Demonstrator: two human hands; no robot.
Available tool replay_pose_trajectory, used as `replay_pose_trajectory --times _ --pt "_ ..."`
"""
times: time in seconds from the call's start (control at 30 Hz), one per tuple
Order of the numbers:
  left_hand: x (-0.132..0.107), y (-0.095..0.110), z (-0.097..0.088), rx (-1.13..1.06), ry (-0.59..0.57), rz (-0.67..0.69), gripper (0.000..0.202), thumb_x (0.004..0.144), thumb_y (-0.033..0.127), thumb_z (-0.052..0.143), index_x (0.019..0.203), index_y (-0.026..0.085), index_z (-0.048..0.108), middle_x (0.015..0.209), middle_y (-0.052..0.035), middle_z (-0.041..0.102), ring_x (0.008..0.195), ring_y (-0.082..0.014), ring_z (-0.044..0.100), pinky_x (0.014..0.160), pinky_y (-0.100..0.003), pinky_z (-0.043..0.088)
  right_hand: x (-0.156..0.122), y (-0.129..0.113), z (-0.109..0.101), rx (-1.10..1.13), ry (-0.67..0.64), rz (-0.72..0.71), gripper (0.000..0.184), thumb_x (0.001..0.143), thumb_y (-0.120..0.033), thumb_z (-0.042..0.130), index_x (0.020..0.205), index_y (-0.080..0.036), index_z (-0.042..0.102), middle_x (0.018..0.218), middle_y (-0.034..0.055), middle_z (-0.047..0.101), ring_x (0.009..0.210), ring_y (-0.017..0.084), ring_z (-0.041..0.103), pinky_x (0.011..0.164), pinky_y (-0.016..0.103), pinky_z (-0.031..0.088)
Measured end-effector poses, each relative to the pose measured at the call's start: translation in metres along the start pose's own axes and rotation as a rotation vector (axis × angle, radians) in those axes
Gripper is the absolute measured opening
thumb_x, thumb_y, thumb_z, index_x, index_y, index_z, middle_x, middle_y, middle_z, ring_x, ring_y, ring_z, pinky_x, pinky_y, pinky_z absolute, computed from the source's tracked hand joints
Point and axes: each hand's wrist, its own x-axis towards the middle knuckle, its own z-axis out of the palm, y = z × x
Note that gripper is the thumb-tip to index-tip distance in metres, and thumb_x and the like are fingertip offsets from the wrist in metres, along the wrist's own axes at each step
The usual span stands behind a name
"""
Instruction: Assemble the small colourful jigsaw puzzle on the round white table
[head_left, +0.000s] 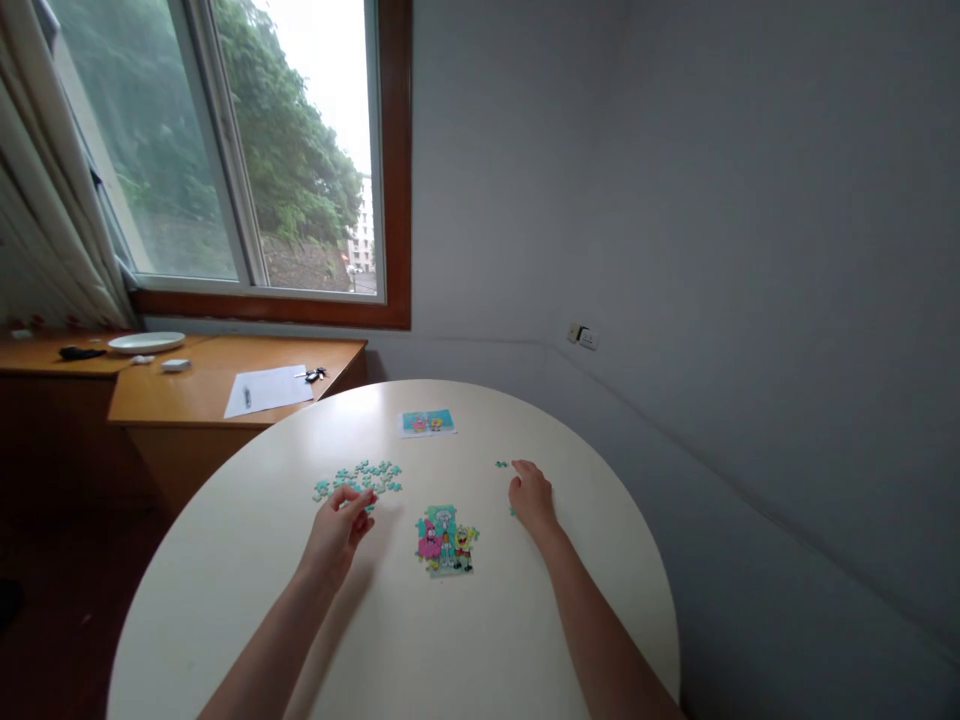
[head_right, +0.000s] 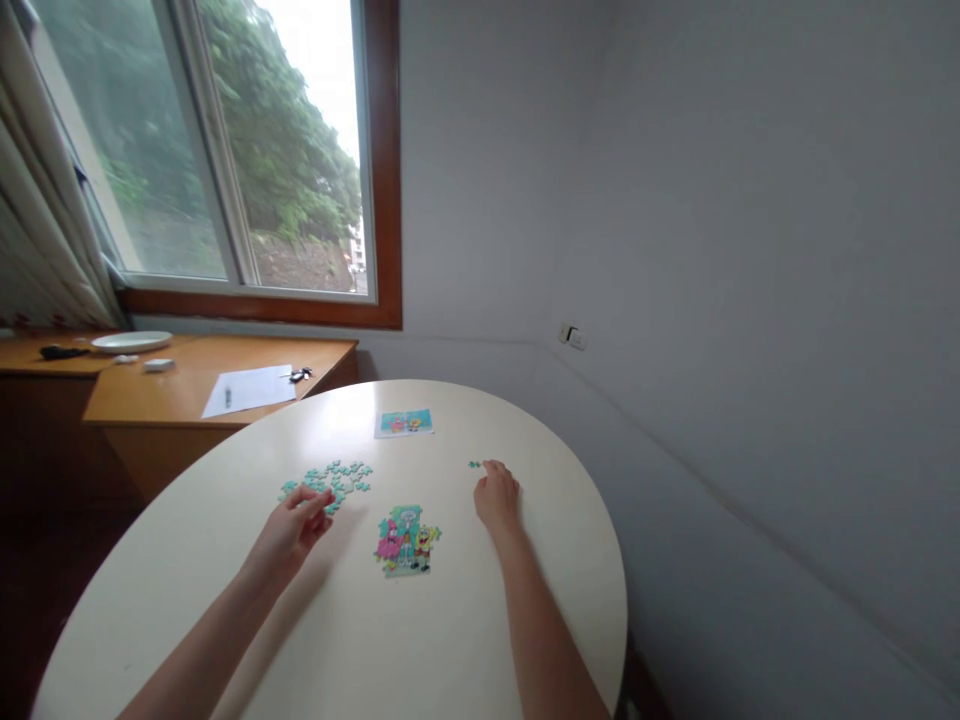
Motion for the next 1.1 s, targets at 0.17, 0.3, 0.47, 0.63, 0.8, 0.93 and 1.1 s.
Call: replay_pose_trajectory --times 0.17,0.3,0.47,0.63,0.8,0.93,1.1 --pt "0.001 -0.001 0.0 -0.004 0.0 -0.013 0.043 0.031 0.027 0.083 0.046 0.017 0.044 0.036 0.0081 0.041 0.041 -0.0029 0.034 0.045 -0.016 0.037 0.007 -0.016 -0.007 -0.126 -0.097 -0.029 0.045 0.086 -0.009 0.035 0.124 -0.013 0.058 0.135 0.0105 0.053 0.123 0.02 0.049 0.1 0.031 0.035" --pt "0.0 0.002 0.001 -0.015 0.035 0.0 0.045 0.03 0.028 0.083 0.046 0.017 0.043 0.036 0.0088 0.04 0.04 -0.0026 0.033 0.045 -0.016 0.037 0.016 -0.022 -0.006 -0.207 -0.143 -0.086 0.042 0.088 -0.01 0.033 0.121 -0.013 0.06 0.134 0.0125 0.054 0.122 0.021 0.049 0.097 0.032 0.033" --pt "-0.004 0.005 0.005 -0.005 0.039 0.002 0.047 0.029 0.03 0.083 0.046 0.017 0.042 0.038 0.0076 0.043 0.041 -0.0019 0.032 0.046 -0.016 0.037 0.018 -0.023 -0.003 -0.293 -0.2 -0.128 0.038 0.089 -0.01 0.033 0.104 -0.013 0.067 0.117 0.0142 0.064 0.107 0.021 0.058 0.088 0.032 0.035" --pt "-0.006 0.005 0.004 -0.01 0.037 -0.001 0.047 0.029 0.031 0.083 0.048 0.017 0.041 0.039 0.0084 0.043 0.041 -0.0024 0.033 0.046 -0.017 0.036 0.024 -0.016 0.002 -0.256 -0.159 -0.126 0.032 0.087 -0.011 0.041 0.102 -0.014 0.07 0.109 0.0142 0.067 0.102 0.022 0.06 0.086 0.032 0.038" --pt "-0.003 0.003 0.002 0.018 0.024 0.018 0.045 0.035 0.031 0.081 0.049 0.018 0.041 0.041 0.0078 0.042 0.042 -0.003 0.033 0.047 -0.019 0.037 0.036 -0.001 0.012 -0.087 -0.082 -0.124 0.019 0.078 -0.01 0.055 0.082 -0.015 0.073 0.09 0.0122 0.071 0.089 0.023 0.064 0.078 0.031 0.044" --pt "-0.001 0.001 0.001 0.014 0.046 0.034 0.044 0.034 0.031 0.081 0.048 0.018 0.042 0.041 0.0068 0.043 0.044 -0.004 0.034 0.047 -0.019 0.036 0.042 0.009 0.016 -0.032 -0.003 -0.12 0.016 0.073 -0.007 0.059 0.071 -0.015 0.072 0.079 0.0102 0.071 0.078 0.021 0.065 0.072 0.029 0.047" --pt "-0.002 0.0 0.002 0.011 0.06 0.035 0.042 0.033 0.029 0.08 0.048 0.018 0.043 0.037 0.0083 0.04 0.043 -0.0039 0.033 0.048 -0.019 0.035 0.045 0.014 0.008 -0.023 -0.038 -0.041 0.012 0.071 -0.008 0.061 0.068 -0.014 0.071 0.08 0.0098 0.071 0.077 0.019 0.065 0.072 0.027 0.047"
